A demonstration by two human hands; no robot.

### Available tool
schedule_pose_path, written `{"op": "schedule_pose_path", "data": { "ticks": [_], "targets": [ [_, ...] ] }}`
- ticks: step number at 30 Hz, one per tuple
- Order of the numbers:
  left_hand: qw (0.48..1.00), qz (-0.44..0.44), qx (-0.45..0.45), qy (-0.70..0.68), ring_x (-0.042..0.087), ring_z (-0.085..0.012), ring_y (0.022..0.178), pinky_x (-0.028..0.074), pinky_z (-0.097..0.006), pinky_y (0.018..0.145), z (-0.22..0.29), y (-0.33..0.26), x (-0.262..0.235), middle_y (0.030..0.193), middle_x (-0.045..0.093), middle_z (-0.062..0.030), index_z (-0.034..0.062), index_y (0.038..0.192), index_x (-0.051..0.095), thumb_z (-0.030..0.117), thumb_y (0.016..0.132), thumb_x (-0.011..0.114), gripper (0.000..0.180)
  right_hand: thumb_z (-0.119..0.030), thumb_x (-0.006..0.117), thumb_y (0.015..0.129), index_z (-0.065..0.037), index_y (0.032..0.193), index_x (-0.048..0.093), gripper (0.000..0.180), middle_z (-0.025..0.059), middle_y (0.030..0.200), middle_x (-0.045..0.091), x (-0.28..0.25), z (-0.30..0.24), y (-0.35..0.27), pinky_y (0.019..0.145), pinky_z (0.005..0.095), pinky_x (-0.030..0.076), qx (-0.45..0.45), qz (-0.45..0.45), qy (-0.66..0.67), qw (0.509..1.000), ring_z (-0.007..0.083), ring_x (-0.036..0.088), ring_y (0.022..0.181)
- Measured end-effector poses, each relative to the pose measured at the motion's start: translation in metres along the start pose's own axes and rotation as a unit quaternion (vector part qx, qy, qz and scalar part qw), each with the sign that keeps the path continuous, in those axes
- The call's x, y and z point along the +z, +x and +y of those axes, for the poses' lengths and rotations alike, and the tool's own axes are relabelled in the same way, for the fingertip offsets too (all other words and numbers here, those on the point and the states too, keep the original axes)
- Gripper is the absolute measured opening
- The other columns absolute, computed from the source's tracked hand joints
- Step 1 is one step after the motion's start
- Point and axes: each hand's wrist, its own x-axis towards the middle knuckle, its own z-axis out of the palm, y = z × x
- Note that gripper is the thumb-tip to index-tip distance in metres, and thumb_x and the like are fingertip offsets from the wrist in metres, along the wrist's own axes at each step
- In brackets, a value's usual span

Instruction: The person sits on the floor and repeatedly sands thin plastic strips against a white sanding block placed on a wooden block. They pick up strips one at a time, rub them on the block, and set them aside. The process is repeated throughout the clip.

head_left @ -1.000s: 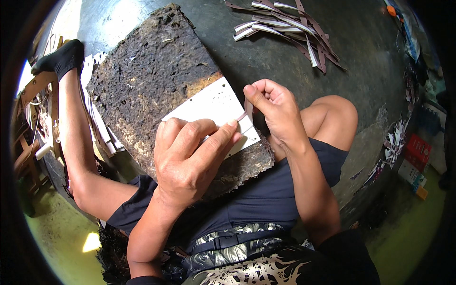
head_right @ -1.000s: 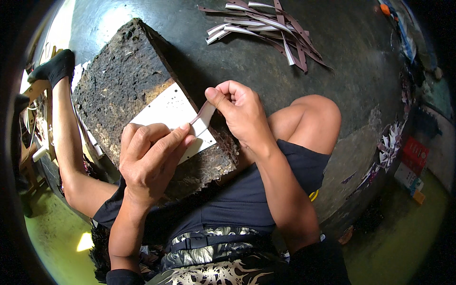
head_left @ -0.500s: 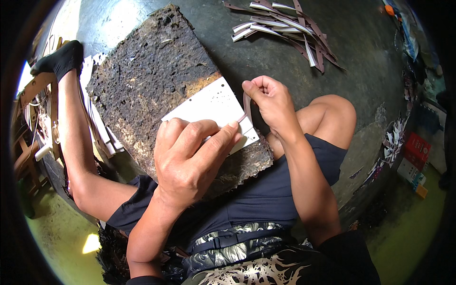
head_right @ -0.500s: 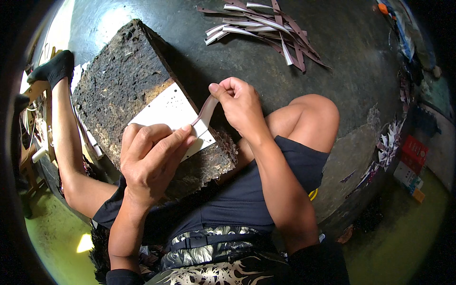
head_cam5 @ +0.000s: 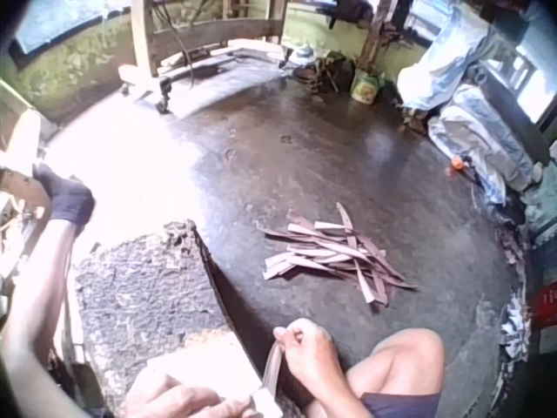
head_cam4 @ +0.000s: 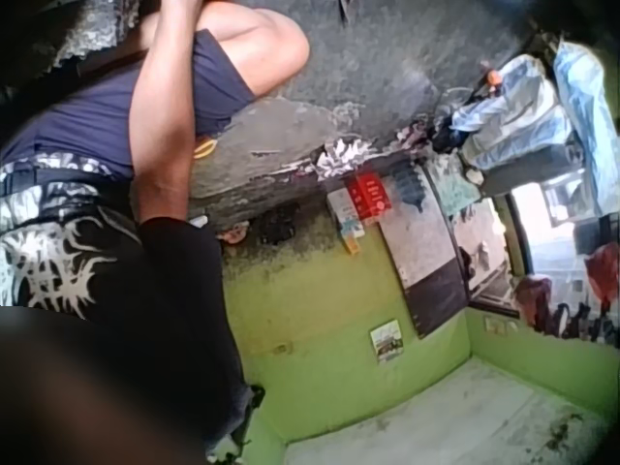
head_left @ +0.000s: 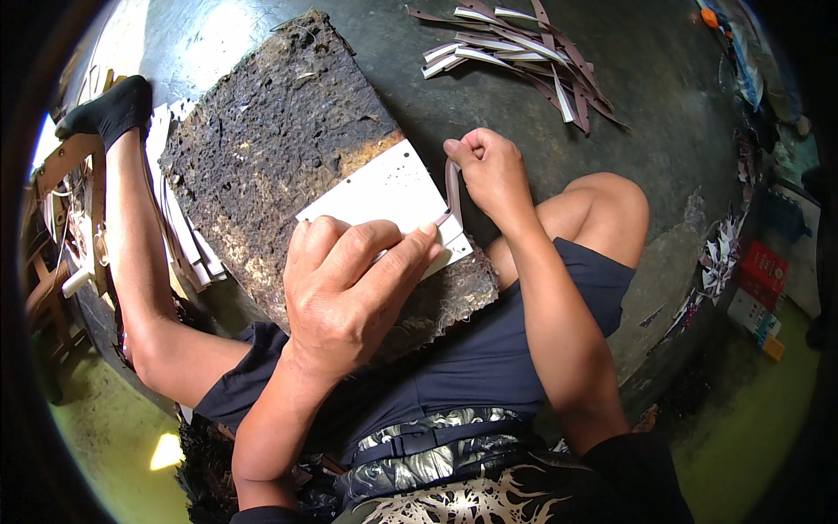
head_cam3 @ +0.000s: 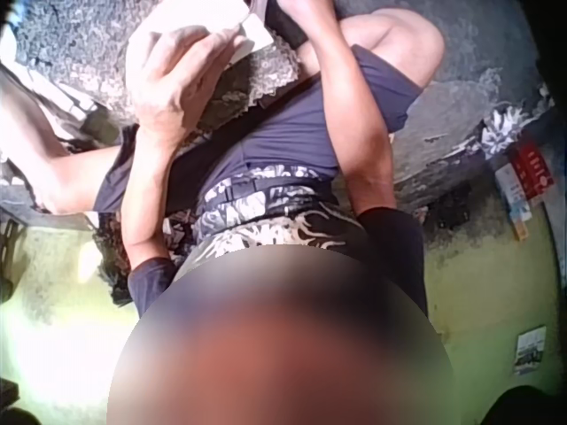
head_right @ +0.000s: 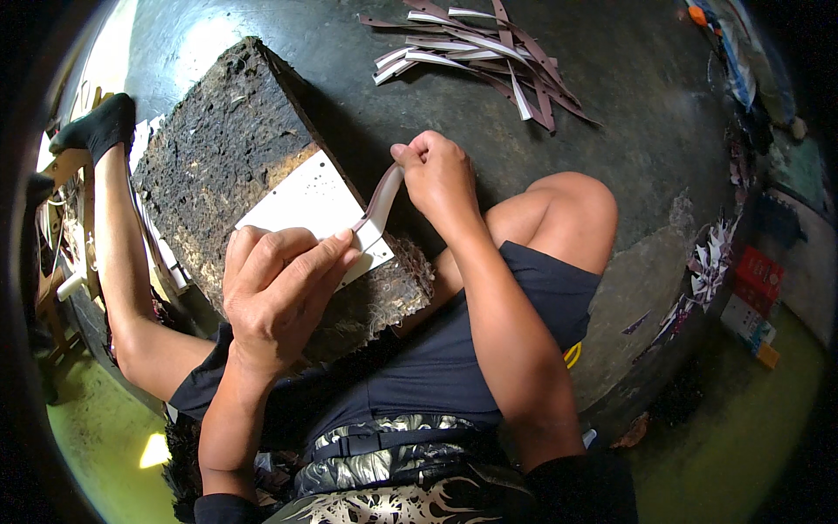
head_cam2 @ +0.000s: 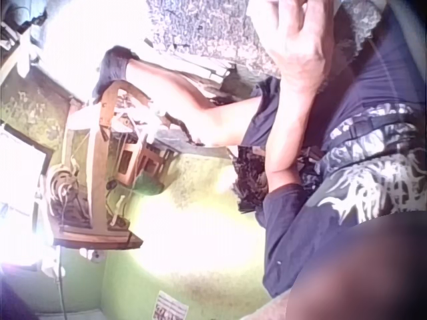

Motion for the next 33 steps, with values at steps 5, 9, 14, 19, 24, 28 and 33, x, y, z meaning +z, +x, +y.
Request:
{"op": "schedule_pose_path", "data": {
  "ticks": [5, 9, 14, 19, 24, 28, 33],
  "targets": [
    [1.000, 0.001, 0.001, -0.002, 0.057, -0.0193, 0.079, 0.043, -0.038, 0.071, -0.001, 0.000, 0.000, 0.097, 0.070, 0.0020, 0.0143, 0.116, 0.087, 0.019, 0.084, 0.096, 0.033, -0.029, 0.085, 0.102, 0.002, 0.098, 0.078, 0.032, 0.0131, 0.078, 0.076, 0.000, -0.001, 0.005, 0.069, 0.0392, 0.055, 0.003, 0.003, -0.035, 0.999, 0.0201, 0.069, 0.071],
    [1.000, -0.003, 0.000, -0.008, 0.058, -0.0195, 0.080, 0.043, -0.039, 0.071, 0.000, 0.001, -0.002, 0.097, 0.070, 0.0015, 0.0138, 0.115, 0.087, 0.018, 0.085, 0.096, 0.032, -0.030, 0.084, 0.102, 0.001, 0.096, 0.077, 0.033, 0.0173, 0.080, 0.077, 0.002, 0.000, 0.009, 0.071, 0.0434, 0.056, -0.002, 0.013, -0.068, 0.998, 0.0294, 0.073, 0.073],
    [1.000, -0.019, -0.013, 0.002, 0.061, -0.0189, 0.080, 0.047, -0.037, 0.071, 0.003, 0.002, -0.006, 0.093, 0.072, -0.0004, 0.0132, 0.112, 0.089, 0.012, 0.081, 0.099, 0.032, -0.031, 0.081, 0.103, 0.000, 0.094, 0.074, 0.034, 0.0230, 0.091, 0.078, 0.004, 0.004, 0.013, 0.078, 0.0517, 0.057, -0.058, 0.071, -0.140, 0.986, 0.0435, 0.075, 0.086],
    [1.000, -0.002, -0.001, -0.012, 0.059, -0.0204, 0.079, 0.044, -0.039, 0.072, 0.001, 0.002, -0.001, 0.096, 0.070, 0.0012, 0.0140, 0.113, 0.086, 0.017, 0.085, 0.096, 0.030, -0.030, 0.080, 0.104, -0.001, 0.099, 0.074, 0.031, 0.0248, 0.101, 0.076, 0.001, 0.006, 0.018, 0.087, 0.0566, 0.056, -0.058, 0.090, -0.170, 0.980, 0.0475, 0.074, 0.098],
    [1.000, 0.004, -0.005, -0.022, 0.060, -0.0208, 0.079, 0.045, -0.039, 0.072, 0.002, 0.000, 0.000, 0.095, 0.070, 0.0011, 0.0140, 0.111, 0.085, 0.017, 0.084, 0.096, 0.029, -0.031, 0.075, 0.108, 0.000, 0.110, 0.074, 0.031, 0.0252, 0.105, 0.077, -0.006, 0.004, 0.028, 0.089, 0.0561, 0.061, -0.064, 0.130, -0.210, 0.967, 0.0453, 0.077, 0.100],
    [1.000, 0.008, -0.003, -0.022, 0.060, -0.0211, 0.080, 0.045, -0.039, 0.072, 0.002, 0.000, 0.000, 0.095, 0.070, 0.0007, 0.0138, 0.111, 0.085, 0.016, 0.084, 0.096, 0.029, -0.045, 0.065, 0.116, -0.006, 0.124, 0.066, 0.040, 0.0172, 0.098, 0.078, -0.031, -0.013, 0.020, 0.078, 0.0486, 0.064, 0.184, 0.028, 0.166, 0.968, 0.0358, 0.081, 0.088],
    [1.000, 0.015, -0.013, -0.020, 0.060, -0.0213, 0.080, 0.045, -0.039, 0.072, 0.004, -0.004, 0.001, 0.095, 0.069, 0.0002, 0.0138, 0.111, 0.085, 0.015, 0.084, 0.096, 0.029, -0.032, 0.072, 0.113, -0.013, 0.171, 0.032, 0.072, 0.0152, 0.107, 0.076, -0.063, -0.044, -0.051, 0.089, 0.0373, 0.067, 0.108, -0.128, 0.547, 0.820, 0.0236, 0.080, 0.097]
  ]
}}
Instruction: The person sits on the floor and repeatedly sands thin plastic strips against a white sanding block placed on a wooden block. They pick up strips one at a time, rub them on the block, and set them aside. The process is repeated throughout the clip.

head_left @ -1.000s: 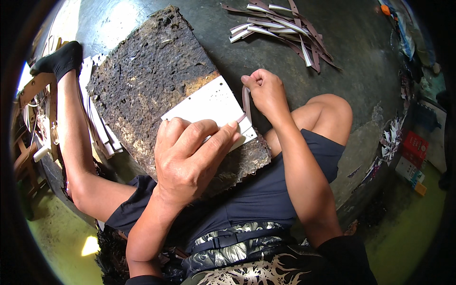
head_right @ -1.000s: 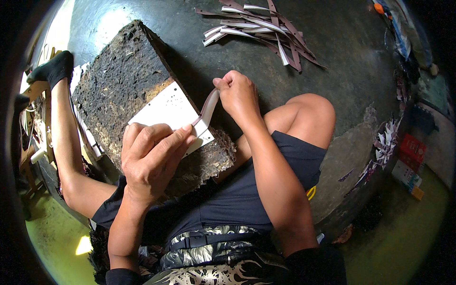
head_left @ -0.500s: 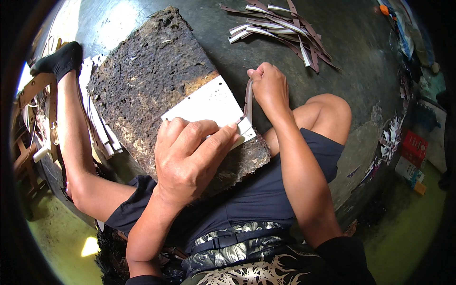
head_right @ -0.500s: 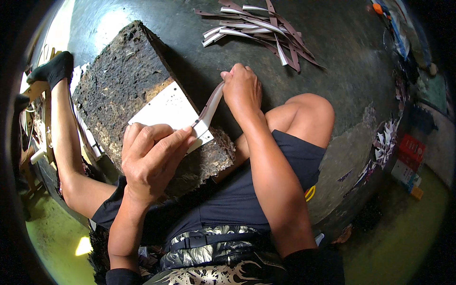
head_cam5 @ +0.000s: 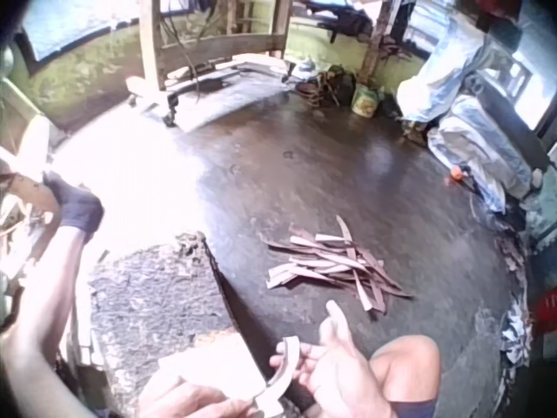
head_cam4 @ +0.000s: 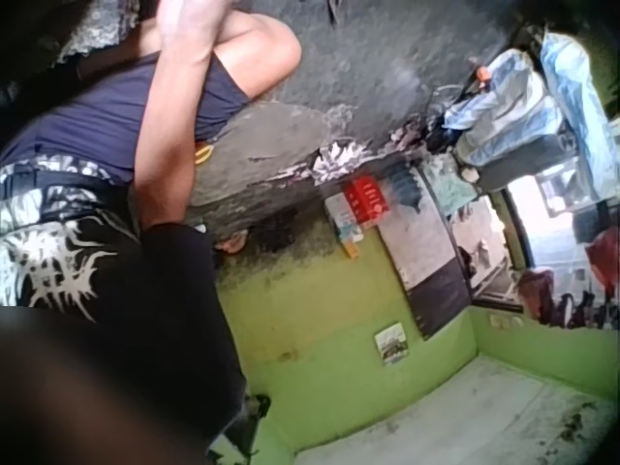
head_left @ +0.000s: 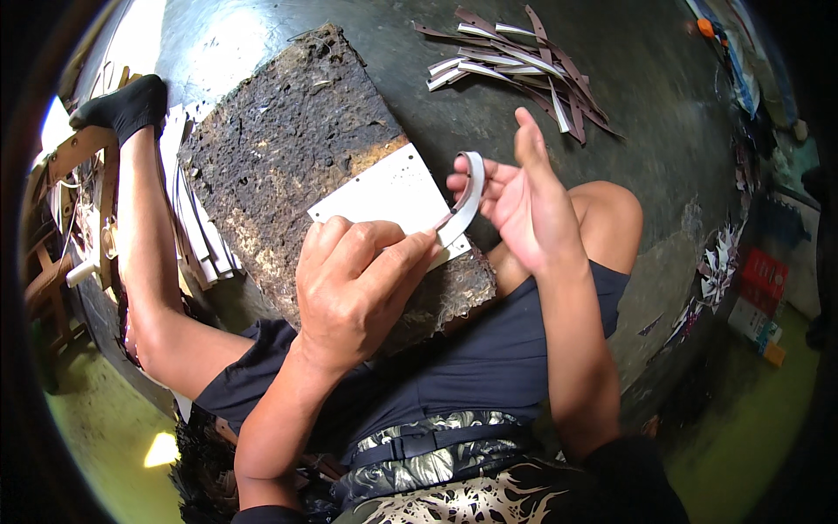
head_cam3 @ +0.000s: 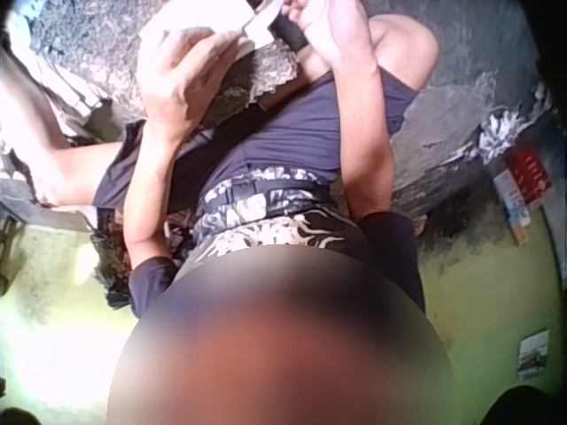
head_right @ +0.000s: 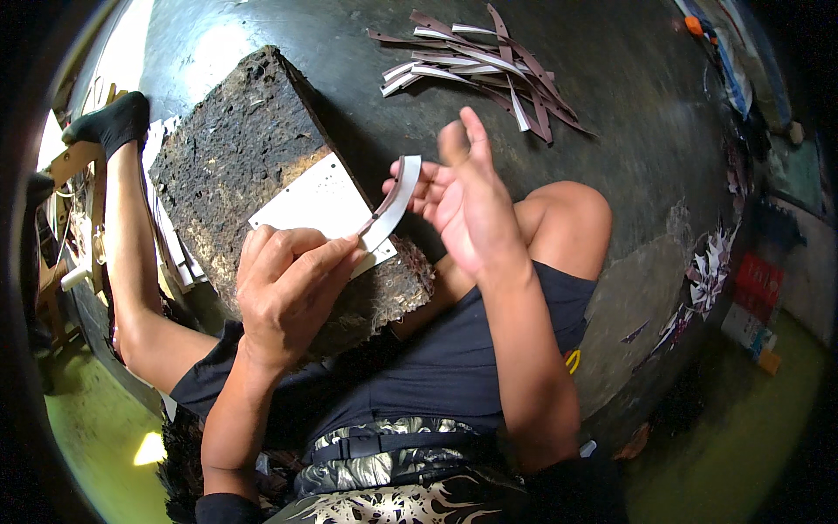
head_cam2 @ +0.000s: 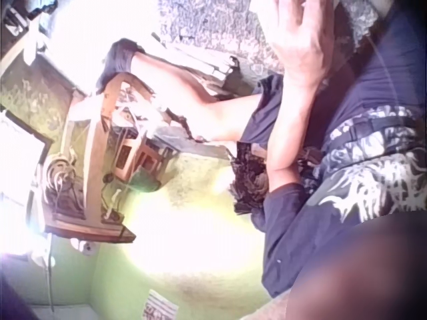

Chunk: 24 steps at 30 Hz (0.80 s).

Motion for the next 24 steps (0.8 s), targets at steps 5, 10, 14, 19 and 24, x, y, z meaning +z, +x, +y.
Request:
{"op": "schedule_pose_path", "data": {
  "ticks": [5, 10, 14, 19, 24],
  "targets": [
    [1.000, -0.012, 0.000, 0.012, 0.060, -0.0207, 0.080, 0.045, -0.039, 0.071, 0.002, 0.001, -0.002, 0.096, 0.069, 0.0006, 0.0143, 0.111, 0.085, 0.015, 0.084, 0.096, 0.030, 0.012, 0.081, 0.098, -0.011, 0.171, 0.035, 0.090, 0.0124, 0.109, 0.075, 0.024, 0.017, -0.026, 0.094, 0.0319, 0.063, -0.083, -0.041, 0.025, 0.995, 0.0149, 0.074, 0.102],
    [1.000, -0.012, 0.003, 0.019, 0.059, -0.0204, 0.079, 0.046, -0.038, 0.071, 0.004, 0.006, 0.002, 0.095, 0.068, 0.0005, 0.0144, 0.111, 0.086, 0.014, 0.083, 0.097, 0.030, 0.010, 0.080, 0.100, -0.010, 0.159, 0.046, 0.072, 0.0107, 0.104, 0.075, 0.023, 0.023, -0.016, 0.092, 0.0313, 0.062, -0.082, -0.014, 0.021, 0.996, 0.0140, 0.074, 0.096],
    [1.000, -0.019, 0.002, 0.022, 0.059, -0.0203, 0.078, 0.047, -0.038, 0.070, 0.004, 0.009, 0.000, 0.094, 0.069, 0.0005, 0.0134, 0.111, 0.086, 0.015, 0.082, 0.097, 0.031, 0.009, 0.081, 0.100, -0.008, 0.155, 0.048, 0.067, 0.0111, 0.101, 0.076, 0.017, 0.028, -0.013, 0.090, 0.0312, 0.062, -0.071, -0.002, 0.027, 0.997, 0.0143, 0.074, 0.093],
    [0.999, -0.024, 0.014, 0.021, 0.059, -0.0200, 0.077, 0.047, -0.037, 0.067, 0.001, 0.010, 0.001, 0.096, 0.071, 0.0005, 0.0117, 0.111, 0.086, 0.014, 0.081, 0.097, 0.032, 0.008, 0.082, 0.100, -0.011, 0.154, 0.049, 0.066, 0.0095, 0.104, 0.075, 0.009, 0.032, -0.007, 0.091, 0.0329, 0.061, -0.061, -0.001, 0.014, 0.998, 0.0150, 0.073, 0.097],
    [0.998, -0.019, 0.038, 0.038, 0.058, -0.0196, 0.075, 0.046, -0.037, 0.065, 0.000, 0.013, 0.004, 0.095, 0.071, 0.0010, 0.0114, 0.109, 0.086, 0.015, 0.081, 0.096, 0.030, 0.006, 0.083, 0.100, -0.011, 0.151, 0.051, 0.063, 0.0082, 0.103, 0.075, 0.005, 0.033, -0.005, 0.090, 0.0323, 0.059, -0.060, 0.009, 0.000, 0.998, 0.0141, 0.072, 0.096]
  ]
}}
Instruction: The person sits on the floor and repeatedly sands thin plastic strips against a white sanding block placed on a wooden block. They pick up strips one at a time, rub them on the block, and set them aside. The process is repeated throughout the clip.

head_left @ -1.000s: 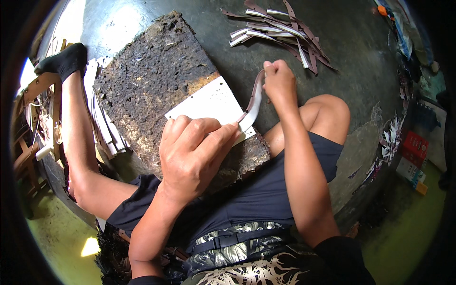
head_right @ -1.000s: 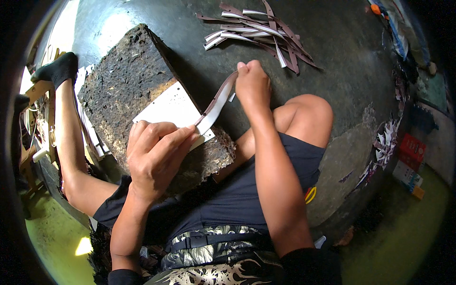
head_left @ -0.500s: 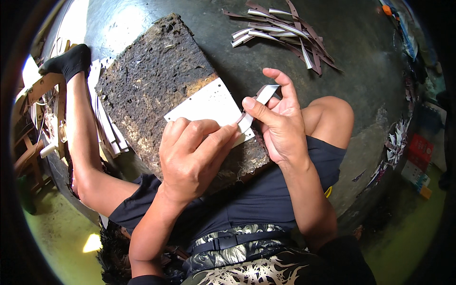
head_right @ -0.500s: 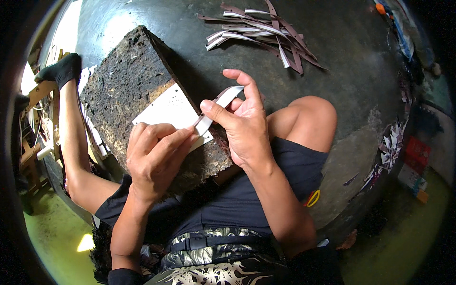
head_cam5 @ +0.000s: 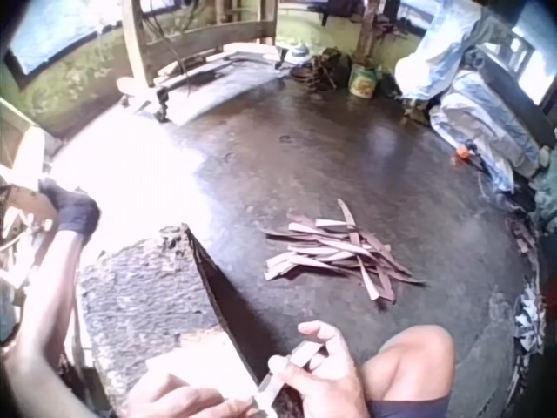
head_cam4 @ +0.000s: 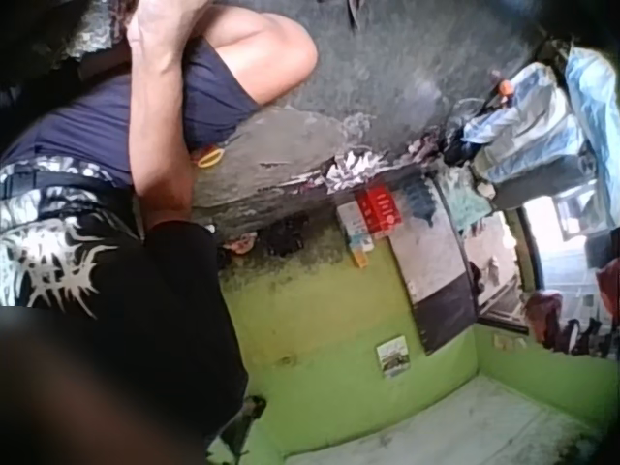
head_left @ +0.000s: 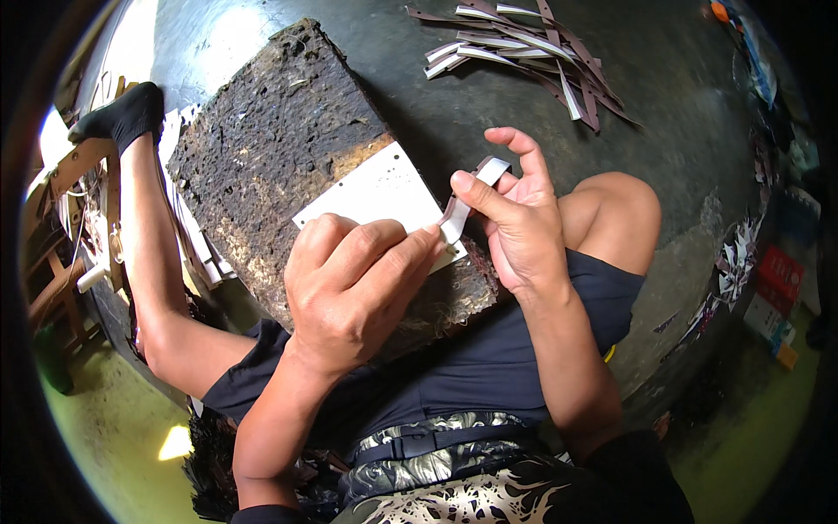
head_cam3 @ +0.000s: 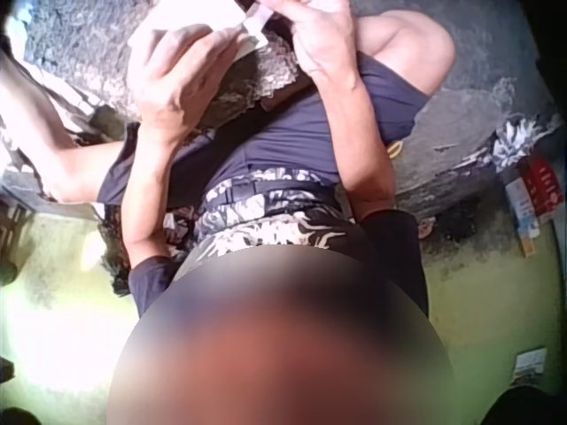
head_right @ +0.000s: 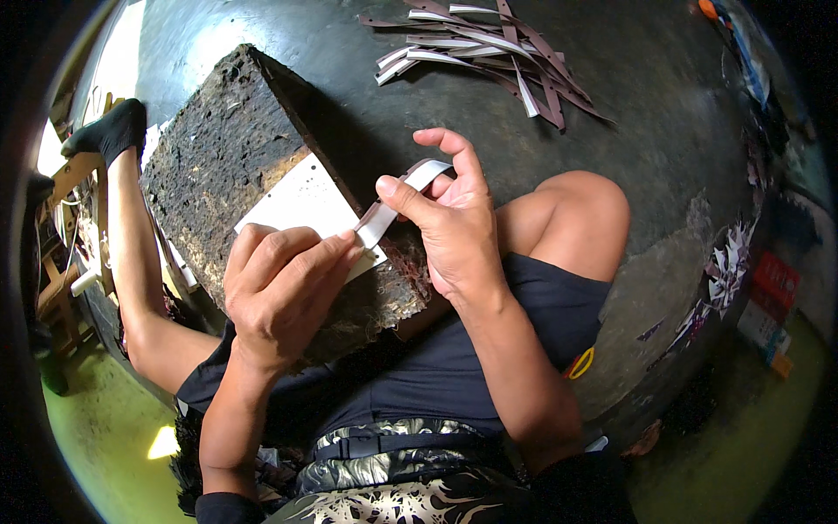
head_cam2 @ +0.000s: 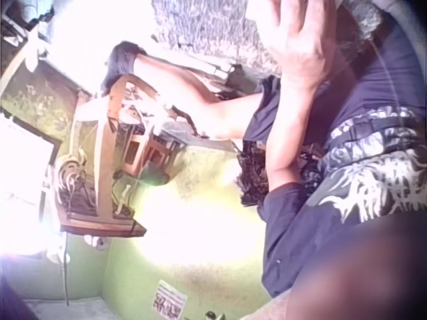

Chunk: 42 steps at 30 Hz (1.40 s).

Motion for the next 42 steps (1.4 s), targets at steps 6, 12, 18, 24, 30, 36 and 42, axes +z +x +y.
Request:
{"op": "schedule_pose_path", "data": {
  "ticks": [6, 12, 18, 24, 30, 36, 42],
  "targets": [
    [1.000, 0.003, 0.007, 0.008, 0.058, -0.0191, 0.075, 0.047, -0.037, 0.064, 0.001, 0.005, 0.006, 0.094, 0.072, 0.0021, 0.0126, 0.106, 0.086, 0.016, 0.083, 0.096, 0.025, 0.004, 0.084, 0.099, -0.008, 0.147, 0.054, 0.058, 0.0079, 0.098, 0.076, -0.006, 0.011, 0.006, 0.083, 0.0285, 0.056, -0.042, 0.019, -0.022, 0.999, 0.0124, 0.071, 0.089],
    [0.999, 0.012, -0.023, -0.041, 0.067, -0.0237, 0.085, 0.054, -0.040, 0.073, 0.003, 0.010, 0.002, 0.099, 0.074, -0.0026, 0.0097, 0.115, 0.085, 0.013, 0.086, 0.094, 0.030, 0.004, 0.077, 0.105, -0.006, 0.147, 0.052, 0.050, 0.0060, 0.097, 0.074, -0.006, -0.016, 0.009, 0.074, 0.0266, 0.058, -0.109, 0.112, -0.086, 0.984, 0.0110, 0.070, 0.084],
    [0.999, 0.007, 0.004, -0.041, 0.067, -0.0387, 0.141, 0.047, -0.053, 0.124, 0.025, 0.034, -0.042, 0.148, 0.071, -0.0194, 0.0053, 0.157, 0.064, 0.023, 0.093, 0.091, 0.071, 0.009, 0.074, 0.101, -0.003, 0.155, 0.046, 0.062, 0.0101, 0.109, 0.076, 0.028, -0.075, -0.045, 0.082, 0.0315, 0.060, -0.141, -0.308, -0.288, 0.896, 0.0163, 0.076, 0.091],
    [0.939, -0.172, -0.266, -0.129, 0.073, -0.0313, 0.070, 0.053, -0.043, 0.062, 0.040, 0.018, -0.084, 0.078, 0.069, -0.0142, 0.0073, 0.142, 0.067, 0.019, 0.103, 0.085, 0.045, -0.002, 0.089, 0.092, -0.002, 0.139, 0.068, 0.052, 0.0030, 0.095, 0.076, 0.035, -0.099, -0.043, 0.081, 0.0259, 0.056, -0.089, -0.317, -0.464, 0.822, 0.0072, 0.070, 0.090],
    [0.959, -0.133, -0.249, 0.016, 0.071, -0.0331, 0.088, 0.053, -0.044, 0.082, 0.037, -0.012, -0.053, 0.091, 0.072, -0.0128, 0.0074, 0.123, 0.070, 0.012, 0.101, 0.080, 0.025, -0.006, 0.085, 0.100, 0.001, 0.111, 0.080, 0.013, -0.0021, 0.094, 0.076, 0.025, -0.073, -0.029, 0.076, 0.0225, 0.053, -0.054, -0.178, -0.439, 0.879, 0.0035, 0.065, 0.085],
    [0.990, -0.024, -0.121, 0.071, 0.065, -0.0297, 0.103, 0.047, -0.046, 0.092, 0.035, -0.001, -0.027, 0.110, 0.072, -0.0068, 0.0126, 0.128, 0.076, 0.019, 0.094, 0.086, 0.036, -0.004, 0.088, 0.095, 0.001, 0.105, 0.079, 0.014, 0.0008, 0.096, 0.075, 0.026, -0.060, -0.026, 0.075, 0.0258, 0.053, -0.178, -0.170, -0.476, 0.844, 0.0064, 0.064, 0.083],
    [0.989, 0.010, -0.148, -0.029, 0.066, -0.0252, 0.095, 0.049, -0.041, 0.086, 0.017, -0.001, -0.002, 0.100, 0.073, -0.0013, 0.0162, 0.114, 0.085, 0.015, 0.090, 0.092, 0.026, -0.006, 0.085, 0.102, 0.001, 0.112, 0.080, 0.013, 0.0004, 0.099, 0.077, 0.013, -0.048, -0.005, 0.081, 0.0249, 0.056, -0.056, -0.199, -0.294, 0.933, 0.0080, 0.068, 0.088]
  ]
}}
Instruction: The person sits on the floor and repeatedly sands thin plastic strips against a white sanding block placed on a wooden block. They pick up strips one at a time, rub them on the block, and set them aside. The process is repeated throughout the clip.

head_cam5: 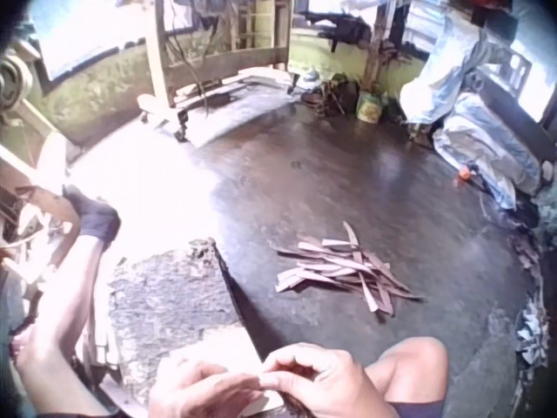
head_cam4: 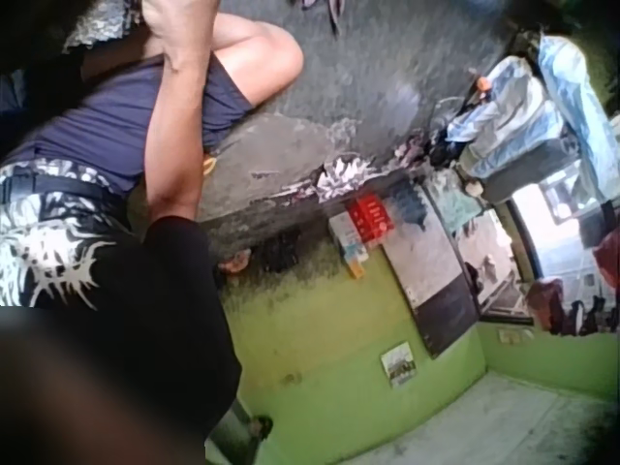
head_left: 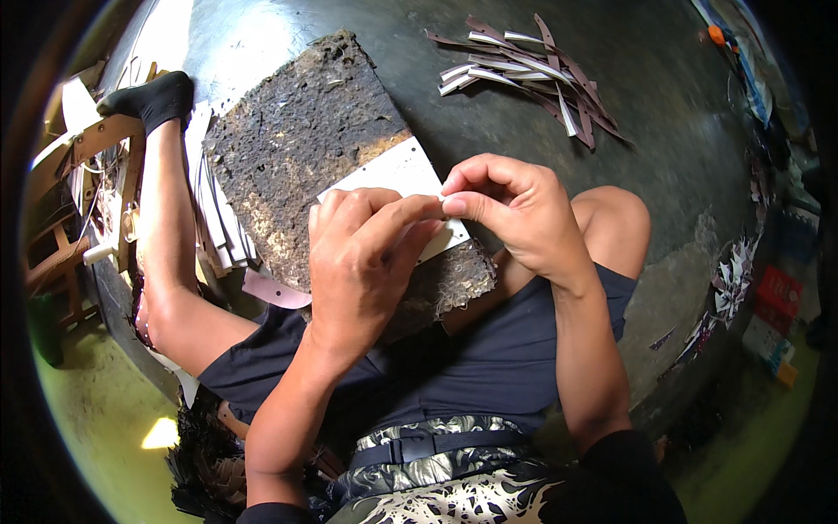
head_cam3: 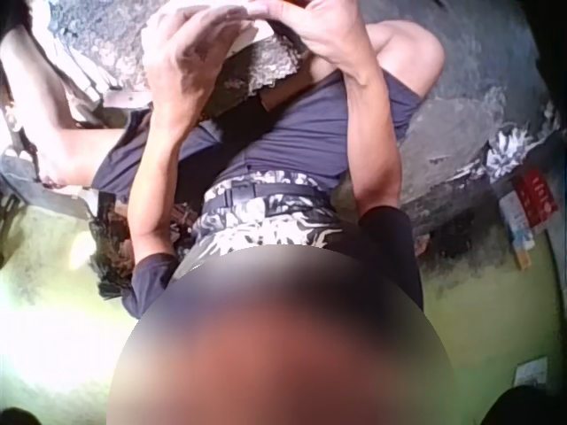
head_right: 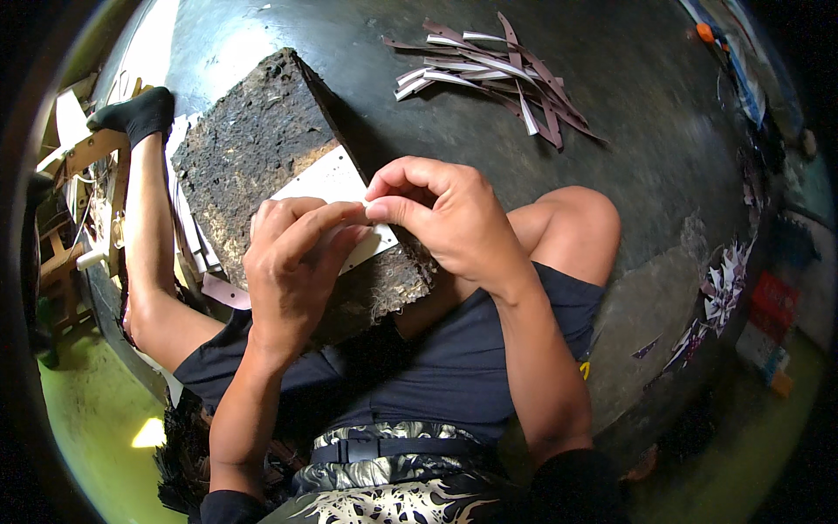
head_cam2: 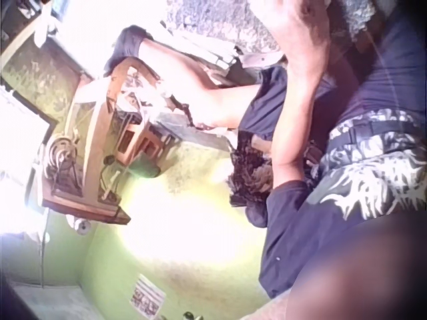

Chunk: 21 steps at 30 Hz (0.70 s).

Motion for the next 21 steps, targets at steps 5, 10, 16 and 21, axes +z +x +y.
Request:
{"op": "schedule_pose_path", "data": {
  "ticks": [5, 10, 16, 21],
  "targets": [
    [0.999, 0.026, 0.035, 0.006, 0.065, -0.0228, 0.092, 0.048, -0.041, 0.082, -0.003, -0.004, 0.003, 0.100, 0.073, 0.0013, 0.0174, 0.114, 0.087, 0.014, 0.086, 0.093, 0.028, -0.012, 0.081, 0.108, 0.001, 0.114, 0.079, 0.015, 0.0004, 0.100, 0.076, -0.005, 0.007, 0.000, 0.082, 0.0238, 0.057, 0.037, -0.010, 0.090, 0.995, 0.0062, 0.067, 0.089],
    [0.998, 0.018, 0.057, 0.029, 0.065, -0.0228, 0.091, 0.048, -0.041, 0.080, -0.004, -0.003, 0.002, 0.101, 0.073, 0.0015, 0.0172, 0.114, 0.087, 0.014, 0.085, 0.094, 0.030, -0.019, 0.081, 0.110, 0.001, 0.111, 0.079, 0.021, -0.0020, 0.094, 0.075, 0.004, 0.002, -0.003, 0.075, 0.0217, 0.053, 0.066, 0.033, 0.005, 0.997, 0.0030, 0.063, 0.083],
    [0.996, 0.011, 0.078, 0.037, 0.063, -0.0223, 0.086, 0.048, -0.040, 0.077, -0.005, -0.004, 0.001, 0.101, 0.071, -0.0003, 0.0154, 0.117, 0.087, 0.016, 0.085, 0.094, 0.033, -0.023, 0.082, 0.110, 0.001, 0.106, 0.079, 0.025, -0.0047, 0.085, 0.072, 0.010, 0.008, -0.001, 0.066, 0.0210, 0.048, 0.045, 0.051, 0.028, 0.997, 0.0008, 0.059, 0.076],
    [0.996, 0.006, 0.086, 0.033, 0.062, -0.0224, 0.084, 0.049, -0.040, 0.075, -0.007, -0.003, 0.001, 0.101, 0.070, -0.0020, 0.0133, 0.118, 0.087, 0.016, 0.086, 0.094, 0.034, -0.024, 0.081, 0.111, 0.001, 0.106, 0.079, 0.025, -0.0055, 0.083, 0.070, 0.009, 0.014, 0.000, 0.064, 0.0207, 0.047, 0.053, 0.055, 0.031, 0.997, 0.0004, 0.057, 0.075]
  ]
}}
